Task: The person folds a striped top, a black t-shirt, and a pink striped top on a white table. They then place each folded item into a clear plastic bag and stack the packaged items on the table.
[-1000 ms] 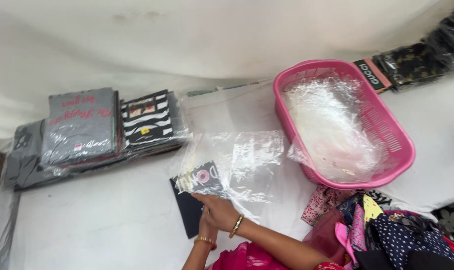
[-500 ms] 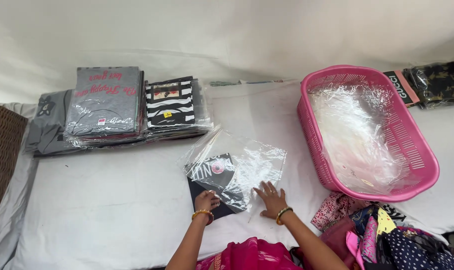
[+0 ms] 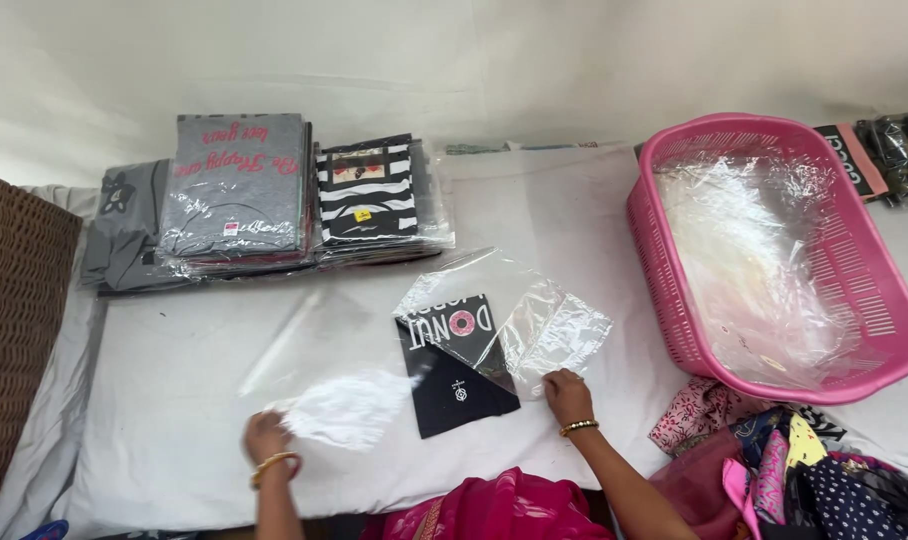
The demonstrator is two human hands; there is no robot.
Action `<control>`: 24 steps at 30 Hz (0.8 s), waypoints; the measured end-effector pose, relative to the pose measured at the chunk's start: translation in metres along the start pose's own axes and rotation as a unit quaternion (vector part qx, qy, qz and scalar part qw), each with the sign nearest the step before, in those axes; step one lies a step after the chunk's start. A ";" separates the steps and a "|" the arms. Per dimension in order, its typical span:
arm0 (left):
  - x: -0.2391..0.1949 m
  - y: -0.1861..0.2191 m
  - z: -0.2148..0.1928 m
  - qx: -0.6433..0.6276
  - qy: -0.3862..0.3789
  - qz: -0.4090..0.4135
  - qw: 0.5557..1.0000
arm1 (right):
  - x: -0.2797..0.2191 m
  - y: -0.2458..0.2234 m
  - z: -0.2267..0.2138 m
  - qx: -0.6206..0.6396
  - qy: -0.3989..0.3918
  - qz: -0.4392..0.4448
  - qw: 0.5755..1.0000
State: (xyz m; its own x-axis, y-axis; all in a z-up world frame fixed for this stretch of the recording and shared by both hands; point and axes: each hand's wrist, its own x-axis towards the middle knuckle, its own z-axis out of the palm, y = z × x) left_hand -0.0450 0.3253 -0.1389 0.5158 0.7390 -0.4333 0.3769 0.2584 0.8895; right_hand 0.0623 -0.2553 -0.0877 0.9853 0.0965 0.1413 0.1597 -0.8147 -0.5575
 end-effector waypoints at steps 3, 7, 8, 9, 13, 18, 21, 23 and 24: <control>0.016 0.025 -0.051 0.015 0.110 -0.047 0.993 | -0.006 -0.007 0.002 0.016 0.029 0.081 0.996; 0.022 0.041 -0.085 0.091 0.143 -0.080 0.982 | -0.019 -0.009 0.018 0.080 0.064 0.292 0.951; 0.016 0.049 -0.079 0.090 0.143 -0.083 0.982 | -0.024 -0.008 0.029 0.077 0.063 0.291 0.952; 0.010 0.057 -0.072 0.128 0.183 -0.071 0.972 | -0.029 -0.006 0.040 0.131 0.082 0.342 0.927; 0.010 0.040 -0.042 0.408 0.373 0.126 0.824 | -0.046 0.000 0.091 0.304 0.144 0.381 0.862; -0.047 0.009 0.063 0.252 0.055 0.213 0.942 | -0.035 -0.103 0.040 0.284 0.086 0.159 0.942; -0.088 -0.034 0.120 0.163 -0.167 0.201 0.951 | -0.040 -0.145 0.012 0.117 0.026 -0.045 0.992; -0.116 -0.047 0.152 0.214 -0.228 0.220 0.924 | -0.047 -0.150 0.009 0.023 -0.001 -0.138 0.990; -0.129 -0.051 0.165 0.232 -0.230 0.198 0.924 | -0.054 -0.148 0.011 0.019 -0.066 -0.150 0.986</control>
State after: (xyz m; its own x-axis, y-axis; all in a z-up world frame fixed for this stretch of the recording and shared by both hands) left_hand -0.0038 0.1139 -0.1518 0.9163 0.3476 -0.1987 0.3229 -0.3480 0.8801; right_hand -0.0140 -0.1337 -0.0218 0.8922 0.4058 0.1985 0.4453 -0.7164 -0.5371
